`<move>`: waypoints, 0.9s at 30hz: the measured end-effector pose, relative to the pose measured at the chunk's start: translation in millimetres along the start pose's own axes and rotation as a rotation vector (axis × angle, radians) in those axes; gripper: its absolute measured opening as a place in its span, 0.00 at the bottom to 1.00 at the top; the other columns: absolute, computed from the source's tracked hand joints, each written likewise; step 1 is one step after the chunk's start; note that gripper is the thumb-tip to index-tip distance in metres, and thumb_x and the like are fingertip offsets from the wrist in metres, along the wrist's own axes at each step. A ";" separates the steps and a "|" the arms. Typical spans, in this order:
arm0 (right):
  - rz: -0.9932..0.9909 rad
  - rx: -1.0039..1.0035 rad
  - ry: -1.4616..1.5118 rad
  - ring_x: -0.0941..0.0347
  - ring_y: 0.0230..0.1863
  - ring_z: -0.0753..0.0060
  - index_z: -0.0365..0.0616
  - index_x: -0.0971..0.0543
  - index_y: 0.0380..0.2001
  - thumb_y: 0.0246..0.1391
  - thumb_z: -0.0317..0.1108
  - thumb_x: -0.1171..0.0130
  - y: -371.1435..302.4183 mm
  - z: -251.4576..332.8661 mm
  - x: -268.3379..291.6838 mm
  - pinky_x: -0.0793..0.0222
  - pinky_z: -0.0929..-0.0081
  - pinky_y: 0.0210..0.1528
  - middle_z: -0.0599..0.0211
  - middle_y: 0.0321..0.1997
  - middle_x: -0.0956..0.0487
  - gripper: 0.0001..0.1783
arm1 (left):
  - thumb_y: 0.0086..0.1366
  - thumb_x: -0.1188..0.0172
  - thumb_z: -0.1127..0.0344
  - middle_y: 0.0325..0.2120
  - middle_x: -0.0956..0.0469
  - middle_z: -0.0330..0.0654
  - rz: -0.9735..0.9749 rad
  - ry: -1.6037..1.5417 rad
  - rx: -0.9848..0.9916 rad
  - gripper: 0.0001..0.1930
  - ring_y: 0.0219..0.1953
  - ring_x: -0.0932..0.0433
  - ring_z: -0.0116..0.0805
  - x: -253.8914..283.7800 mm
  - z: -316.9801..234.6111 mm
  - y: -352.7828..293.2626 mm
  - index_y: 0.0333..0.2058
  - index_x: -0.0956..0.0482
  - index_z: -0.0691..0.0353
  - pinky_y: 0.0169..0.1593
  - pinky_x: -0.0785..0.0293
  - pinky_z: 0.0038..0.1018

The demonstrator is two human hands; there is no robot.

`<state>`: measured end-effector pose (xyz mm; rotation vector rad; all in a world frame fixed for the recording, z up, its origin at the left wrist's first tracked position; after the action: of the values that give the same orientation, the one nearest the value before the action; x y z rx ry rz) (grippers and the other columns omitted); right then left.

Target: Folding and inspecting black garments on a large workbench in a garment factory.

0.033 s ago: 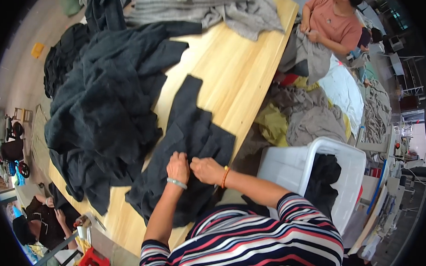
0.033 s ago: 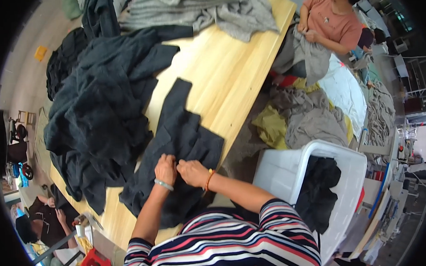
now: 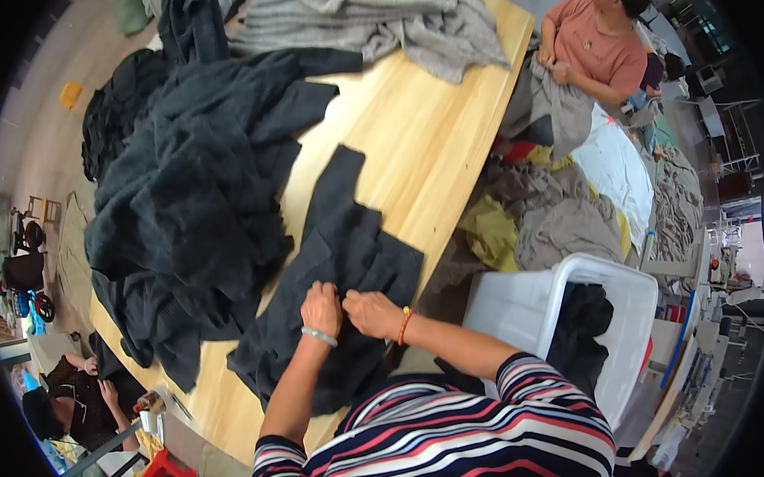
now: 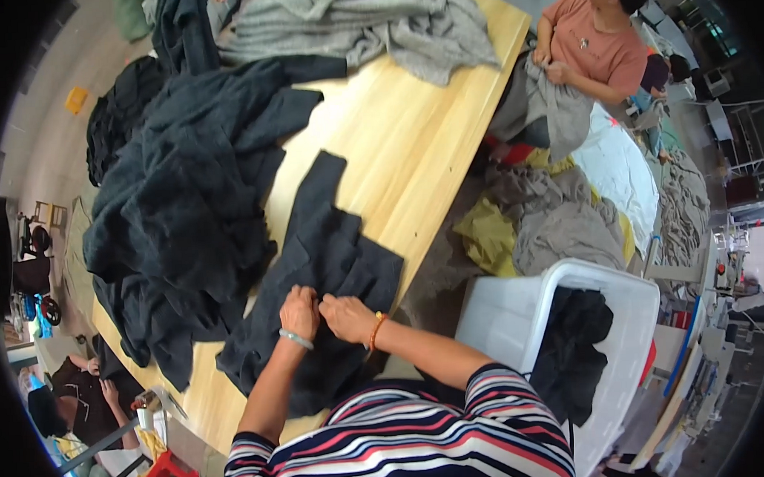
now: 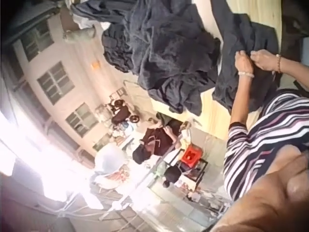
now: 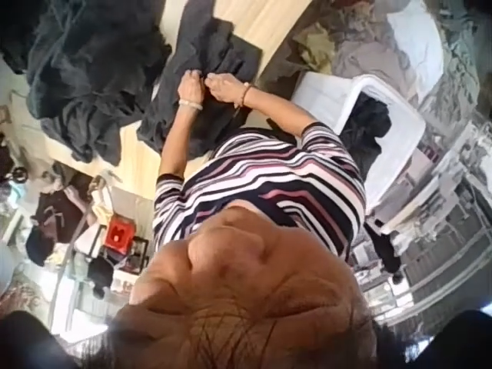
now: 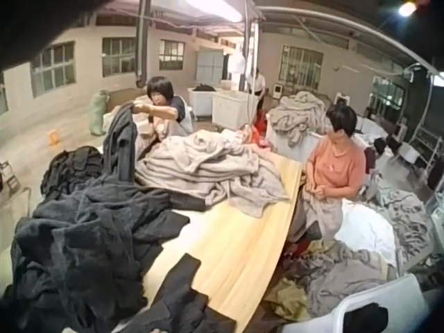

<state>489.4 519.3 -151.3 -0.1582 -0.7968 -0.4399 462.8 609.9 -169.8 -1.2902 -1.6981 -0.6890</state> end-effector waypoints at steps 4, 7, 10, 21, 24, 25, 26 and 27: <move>0.029 -0.088 0.068 0.27 0.34 0.48 0.39 0.30 0.28 0.45 0.28 0.45 2.5 -10.4 1.3 0.30 0.57 0.37 0.54 0.32 0.28 0.06 | 0.54 0.45 0.70 0.28 0.26 0.49 0.078 -0.076 0.088 0.03 0.35 0.26 0.52 -0.5 -1.1 6.0 0.27 0.25 0.61 0.37 0.28 0.41; 0.056 -0.167 0.130 0.27 0.37 0.47 0.41 0.29 0.33 0.46 0.30 0.43 5.2 -11.8 5.9 0.30 0.57 0.39 0.53 0.35 0.26 0.10 | 0.54 0.41 0.71 0.23 0.23 0.41 0.098 -0.496 0.195 0.03 0.24 0.25 0.36 -19.5 37.9 -2.1 0.26 0.22 0.65 0.29 0.29 0.31; -0.031 -0.191 0.196 0.27 0.37 0.47 0.41 0.29 0.36 0.47 0.30 0.44 6.4 -12.4 14.1 0.30 0.57 0.40 0.53 0.35 0.26 0.12 | 0.54 0.37 0.73 0.21 0.23 0.34 0.249 -0.971 0.425 0.04 0.20 0.30 0.19 -30.4 53.4 -5.2 0.28 0.20 0.67 0.25 0.33 0.19; 0.101 -0.124 0.083 0.28 0.39 0.48 0.38 0.28 0.38 0.50 0.36 0.46 3.0 -20.2 -3.5 0.30 0.58 0.42 0.51 0.36 0.27 0.15 | 0.52 0.40 0.75 0.33 0.22 0.44 0.200 -0.683 0.041 0.15 0.34 0.22 0.35 16.4 2.2 -23.7 0.42 0.23 0.68 0.40 0.27 0.26; 0.120 -0.077 0.139 0.28 0.39 0.47 0.38 0.26 0.35 0.50 0.36 0.47 4.7 -20.0 -11.3 0.30 0.58 0.42 0.50 0.35 0.27 0.13 | 0.52 0.42 0.78 0.29 0.23 0.50 0.034 -0.509 -0.056 0.12 0.32 0.22 0.45 18.0 6.6 -24.4 0.37 0.21 0.66 0.38 0.27 0.29; 0.130 -0.079 0.122 0.28 0.39 0.47 0.38 0.26 0.33 0.50 0.35 0.47 5.3 -22.5 -14.4 0.30 0.58 0.42 0.50 0.34 0.27 0.11 | 0.53 0.43 0.78 0.27 0.23 0.50 -0.013 -0.530 -0.073 0.08 0.32 0.22 0.46 14.4 8.3 -23.5 0.33 0.21 0.67 0.37 0.27 0.31; 0.134 -0.053 0.122 0.28 0.39 0.46 0.38 0.26 0.34 0.50 0.32 0.47 5.9 -21.0 -13.1 0.30 0.58 0.41 0.49 0.34 0.27 0.09 | 0.53 0.44 0.79 0.27 0.23 0.50 -0.023 -0.521 -0.090 0.06 0.31 0.23 0.47 13.8 7.2 -22.4 0.31 0.21 0.68 0.37 0.27 0.31; 0.138 -0.057 0.109 0.28 0.38 0.46 0.38 0.26 0.34 0.49 0.28 0.47 4.7 -20.6 -10.9 0.30 0.58 0.41 0.49 0.34 0.27 0.08 | 0.53 0.44 0.79 0.26 0.23 0.50 0.001 -0.488 -0.079 0.06 0.31 0.22 0.47 18.1 2.4 -20.2 0.31 0.22 0.68 0.36 0.27 0.31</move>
<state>498.3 520.8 -173.3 -0.2393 -0.6624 -0.3377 441.4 614.0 -153.6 -1.6082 -2.0706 -0.4654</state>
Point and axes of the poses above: each hand's wrist, its own y-axis towards the middle knuckle, its own x-axis out of the back of the hand, z = x × y, the point moved 8 cm from there along y, towards the middle knuckle
